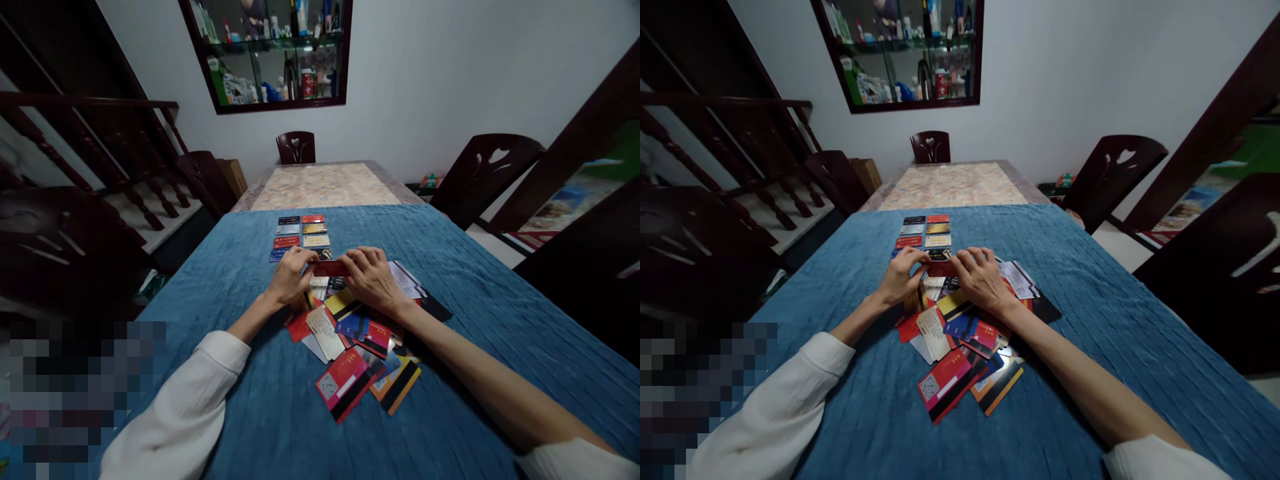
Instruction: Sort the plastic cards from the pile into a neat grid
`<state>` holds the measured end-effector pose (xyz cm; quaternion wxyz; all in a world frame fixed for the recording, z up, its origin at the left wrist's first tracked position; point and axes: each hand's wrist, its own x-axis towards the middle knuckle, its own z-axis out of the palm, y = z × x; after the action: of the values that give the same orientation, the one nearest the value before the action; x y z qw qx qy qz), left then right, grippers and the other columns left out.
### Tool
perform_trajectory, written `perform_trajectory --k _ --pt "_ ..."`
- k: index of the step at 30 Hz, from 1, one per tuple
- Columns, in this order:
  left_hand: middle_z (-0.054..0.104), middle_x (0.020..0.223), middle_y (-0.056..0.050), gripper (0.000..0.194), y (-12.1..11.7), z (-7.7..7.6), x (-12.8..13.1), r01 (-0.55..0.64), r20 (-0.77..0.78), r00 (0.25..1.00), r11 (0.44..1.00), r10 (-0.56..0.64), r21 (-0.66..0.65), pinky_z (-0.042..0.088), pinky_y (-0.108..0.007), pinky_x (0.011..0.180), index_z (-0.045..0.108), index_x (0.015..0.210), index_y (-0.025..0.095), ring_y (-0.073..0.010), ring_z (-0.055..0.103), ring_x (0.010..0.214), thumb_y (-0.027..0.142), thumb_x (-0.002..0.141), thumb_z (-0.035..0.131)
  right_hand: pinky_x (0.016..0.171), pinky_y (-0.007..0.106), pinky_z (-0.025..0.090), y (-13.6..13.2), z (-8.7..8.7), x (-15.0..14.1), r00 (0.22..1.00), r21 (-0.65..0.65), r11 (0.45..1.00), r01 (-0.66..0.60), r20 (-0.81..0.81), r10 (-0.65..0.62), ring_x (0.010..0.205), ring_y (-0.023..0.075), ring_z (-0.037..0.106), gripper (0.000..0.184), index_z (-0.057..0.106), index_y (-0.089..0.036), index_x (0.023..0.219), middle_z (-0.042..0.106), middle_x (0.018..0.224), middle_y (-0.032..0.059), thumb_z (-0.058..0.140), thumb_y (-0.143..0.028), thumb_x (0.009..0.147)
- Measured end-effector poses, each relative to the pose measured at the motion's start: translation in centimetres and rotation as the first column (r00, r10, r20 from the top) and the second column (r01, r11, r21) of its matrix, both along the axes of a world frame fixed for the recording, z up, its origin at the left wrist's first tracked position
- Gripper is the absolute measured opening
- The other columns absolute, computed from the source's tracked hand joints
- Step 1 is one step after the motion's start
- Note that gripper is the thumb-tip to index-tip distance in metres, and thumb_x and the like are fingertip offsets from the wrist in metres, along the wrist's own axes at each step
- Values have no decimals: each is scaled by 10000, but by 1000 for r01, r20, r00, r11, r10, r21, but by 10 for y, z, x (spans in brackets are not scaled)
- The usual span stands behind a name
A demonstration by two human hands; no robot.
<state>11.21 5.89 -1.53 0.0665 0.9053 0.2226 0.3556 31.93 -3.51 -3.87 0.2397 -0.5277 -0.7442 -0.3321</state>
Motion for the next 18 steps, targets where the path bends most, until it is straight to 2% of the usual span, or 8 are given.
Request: perform_trajectory --k 7,14,18 --pt "663 961 -83 146 -2 1 0 4 -75 997 990 7 141 509 -394 879 599 989 169 -244 565 972 100 875 539 903 398 334 -1 5 0 1000 59 998 3 31 -5 1030 259 470 222 633 -170 1130 660 1082 102 541 -189 929" --pt "606 1186 -149 295 -7 -3 2 -34 -122 990 972 64 232 484 -447 983 572 1167 140 -284 541 1133 170 873 563 908 403 326 -1 7 4 1000 43 999 4 12 -5 1069 272 465 251 626 -159 1149 658 1093 116 554 -222 917" --pt "576 1240 -189 358 -7 -9 4 -59 -134 985 944 108 323 463 -470 1004 549 1235 111 -315 524 1190 212 891 556 908 404 328 -1 9 5 1000 31 1000 3 -8 -3 1079 279 458 263 623 -153 1155 659 1096 122 559 -236 914"
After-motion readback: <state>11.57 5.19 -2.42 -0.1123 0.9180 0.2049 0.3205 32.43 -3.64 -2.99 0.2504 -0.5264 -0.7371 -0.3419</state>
